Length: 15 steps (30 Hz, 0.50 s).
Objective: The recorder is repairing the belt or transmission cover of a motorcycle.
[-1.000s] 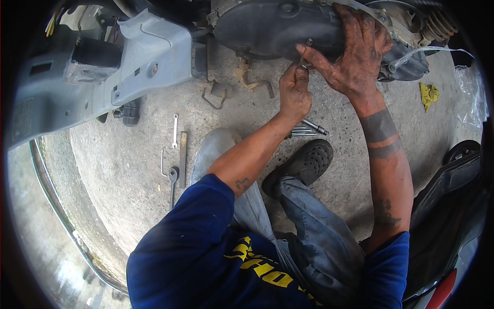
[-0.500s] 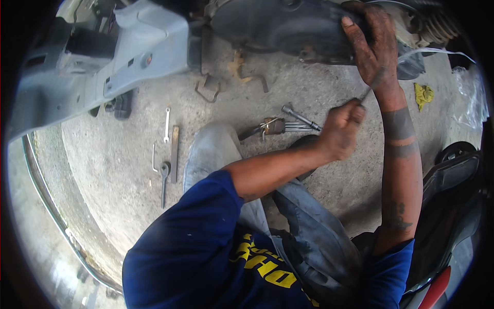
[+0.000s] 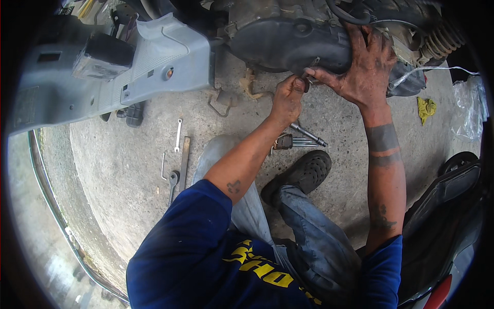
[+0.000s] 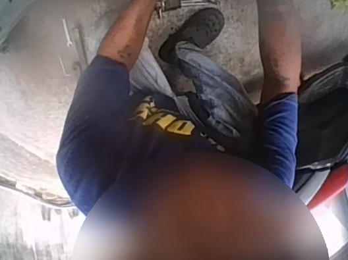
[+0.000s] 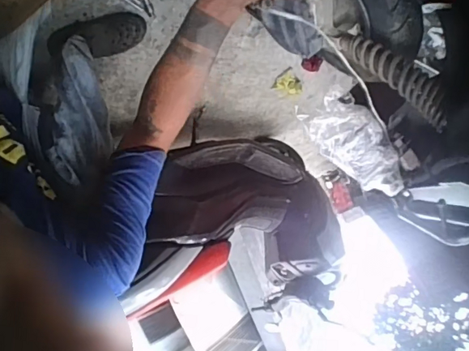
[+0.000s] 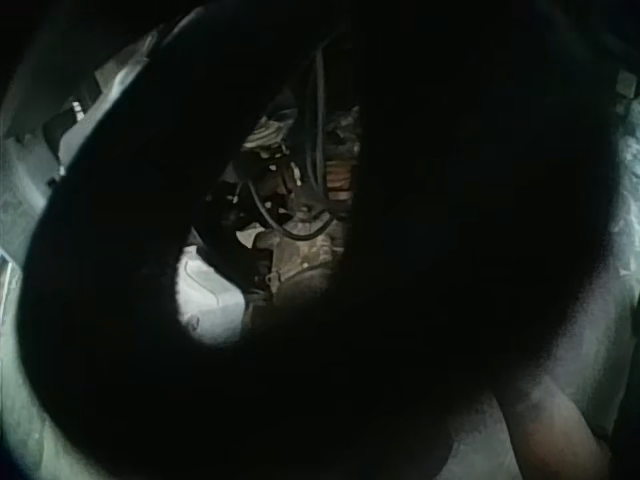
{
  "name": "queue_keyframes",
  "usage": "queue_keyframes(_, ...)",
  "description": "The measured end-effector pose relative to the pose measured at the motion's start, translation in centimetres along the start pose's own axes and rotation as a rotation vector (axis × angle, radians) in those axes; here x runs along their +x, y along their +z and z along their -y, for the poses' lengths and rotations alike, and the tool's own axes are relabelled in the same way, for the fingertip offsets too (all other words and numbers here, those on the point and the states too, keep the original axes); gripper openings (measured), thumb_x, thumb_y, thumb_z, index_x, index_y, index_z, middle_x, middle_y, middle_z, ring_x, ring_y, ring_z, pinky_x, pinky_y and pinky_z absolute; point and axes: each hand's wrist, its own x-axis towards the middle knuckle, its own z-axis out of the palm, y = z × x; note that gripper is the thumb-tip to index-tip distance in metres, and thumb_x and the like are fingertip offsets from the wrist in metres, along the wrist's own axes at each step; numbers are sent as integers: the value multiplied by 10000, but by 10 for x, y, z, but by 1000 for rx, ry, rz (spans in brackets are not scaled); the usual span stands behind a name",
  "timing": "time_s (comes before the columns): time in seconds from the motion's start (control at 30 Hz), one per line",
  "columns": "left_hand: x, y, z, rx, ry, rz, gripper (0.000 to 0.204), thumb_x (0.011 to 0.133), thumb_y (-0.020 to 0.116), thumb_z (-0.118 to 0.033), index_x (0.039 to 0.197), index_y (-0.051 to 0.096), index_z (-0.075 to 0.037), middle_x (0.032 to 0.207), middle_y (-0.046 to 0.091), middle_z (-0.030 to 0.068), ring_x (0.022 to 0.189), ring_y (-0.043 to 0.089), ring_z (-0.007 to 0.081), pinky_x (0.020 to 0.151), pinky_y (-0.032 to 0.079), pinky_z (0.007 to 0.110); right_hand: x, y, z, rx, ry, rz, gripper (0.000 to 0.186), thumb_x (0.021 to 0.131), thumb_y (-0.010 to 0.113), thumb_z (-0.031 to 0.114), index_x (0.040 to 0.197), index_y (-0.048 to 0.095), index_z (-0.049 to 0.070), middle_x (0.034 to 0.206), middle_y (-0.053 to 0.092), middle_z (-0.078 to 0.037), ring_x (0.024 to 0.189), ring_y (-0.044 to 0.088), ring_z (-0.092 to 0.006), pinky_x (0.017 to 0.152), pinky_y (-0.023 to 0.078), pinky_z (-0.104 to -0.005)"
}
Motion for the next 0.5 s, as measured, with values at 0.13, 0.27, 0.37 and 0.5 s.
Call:
queue_keyframes(0.13,5,23,-1,-98,1,63,530,930,484,-574,888,571,-52,818,496,-39,779,411,74,737,378,254,-7,80,-50,-38,-107,-338,1078,526,636,870,1359,489,202,1243,456,-137,1115,435,-355,898,349,-522)
queue_keyframes(0.27,4,17,-5,-120,-65,67,534,918,500,-577,889,585,-51,811,513,-36,798,438,75,758,382,259,-1,51,-17,128,-64,-304,964,586,695,774,1310,518,162,1212,468,-143,1082,449,-341,879,358,-506)
queue_keyframes(0.37,5,11,4,-162,-87,169,453,944,515,-519,1020,598,-80,930,595,-2,887,489,103,811,363,285,5,41,-6,235,-52,-365,889,612,722,705,1273,537,140,1182,480,-140,1059,454,-329,866,364,-491)
queue_keyframes(0.5,-1,45,1,-122,-84,-164,486,972,483,-479,1069,527,-5,996,526,38,947,465,142,884,368,327,3,75,-65,62,-283,-399,866,606,739,677,1251,550,131,1149,490,-139,1023,461,-316,853,371,-479)
